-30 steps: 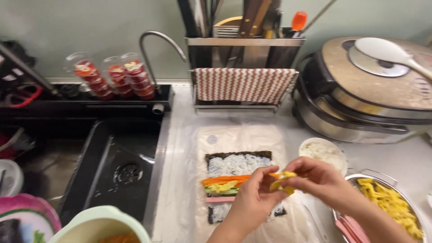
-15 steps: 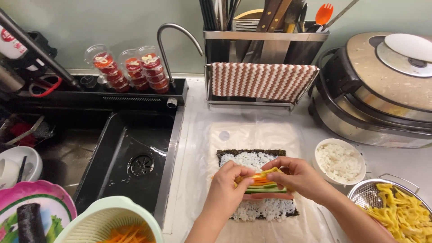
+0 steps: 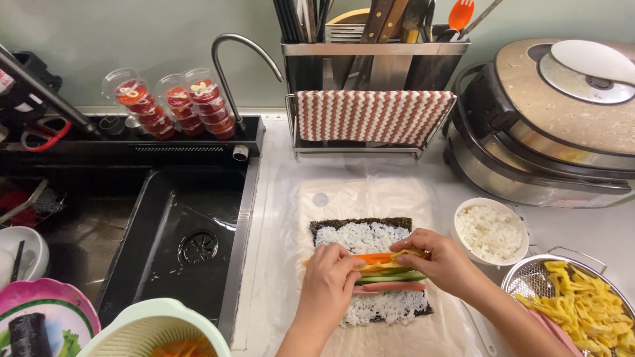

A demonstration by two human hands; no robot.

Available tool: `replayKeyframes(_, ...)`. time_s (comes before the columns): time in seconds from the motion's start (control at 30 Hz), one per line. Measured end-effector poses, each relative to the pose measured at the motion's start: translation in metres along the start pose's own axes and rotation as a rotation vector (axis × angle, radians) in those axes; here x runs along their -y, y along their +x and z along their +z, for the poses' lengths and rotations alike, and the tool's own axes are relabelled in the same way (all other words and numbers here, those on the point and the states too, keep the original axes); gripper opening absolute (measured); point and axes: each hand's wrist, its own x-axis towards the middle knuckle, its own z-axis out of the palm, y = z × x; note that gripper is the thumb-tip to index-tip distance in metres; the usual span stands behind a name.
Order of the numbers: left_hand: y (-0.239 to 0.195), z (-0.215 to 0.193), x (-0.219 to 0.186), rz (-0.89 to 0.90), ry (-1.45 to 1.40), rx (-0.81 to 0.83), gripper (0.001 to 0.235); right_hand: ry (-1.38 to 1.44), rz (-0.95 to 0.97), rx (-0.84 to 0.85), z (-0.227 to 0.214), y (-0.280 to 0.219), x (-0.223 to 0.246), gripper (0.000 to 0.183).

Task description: The person is preparing gimbap by spreading rice on a seaweed sheet and adding fillings like cucumber, carrots, ham, and egg strips.

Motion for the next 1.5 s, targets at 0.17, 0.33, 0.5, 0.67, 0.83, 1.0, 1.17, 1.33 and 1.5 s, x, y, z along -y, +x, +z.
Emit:
replayKeyframes(0.17,-0.001,0.004,0.002,-0.055,0.088,0.000,0.012,-0.205,0.064,-0.003,-0.010,-0.011,0.011,0.024)
replayKeyframes(0.33,-0.002,0.001,-0.002,-0.033,0.111,-0.017,0.014,-0.249,0.017,-0.052,-0.013,-0.012,-0.003,0.025)
replayKeyframes(0.5,0.003,-0.002,-0.013,-0.009,0.142,-0.020,0.027,-0.060,-0.129,-0.172,-0.018,-0.014,-0.011,0.031)
replayKeyframes(0.67,0.024,0.009,-0.047,-0.035,-0.044,0.043,0.045,0.308,0.009,-0.091,-0.016,-0.025,0.016,0.033)
replayKeyframes(0.83,0.038,0.012,-0.059,-0.214,-0.404,0.084,0.033,0.621,-0.009,-0.026,-0.007,-0.025,0.007,0.029)
replayKeyframes(1.0,0.032,0.017,-0.043,-0.207,-0.411,0.065,0.012,0.273,0.153,-0.089,-0.010,-0.033,0.029,0.019)
replayKeyframes(1.17,0.025,0.017,-0.023,-0.095,-0.142,0.032,0.012,0.104,-0.055,-0.109,0.007,-0.021,0.011,0.014)
replayKeyframes(1.33,0.012,0.004,-0.004,-0.058,0.018,0.007,0.014,0.013,-0.308,-0.156,0.032,-0.014,0.020,0.013)
replayKeyframes(1.5,0.000,-0.004,-0.005,-0.030,0.105,-0.043,0.012,-0.294,-0.609,-0.258,0.048,-0.011,0.016,0.008)
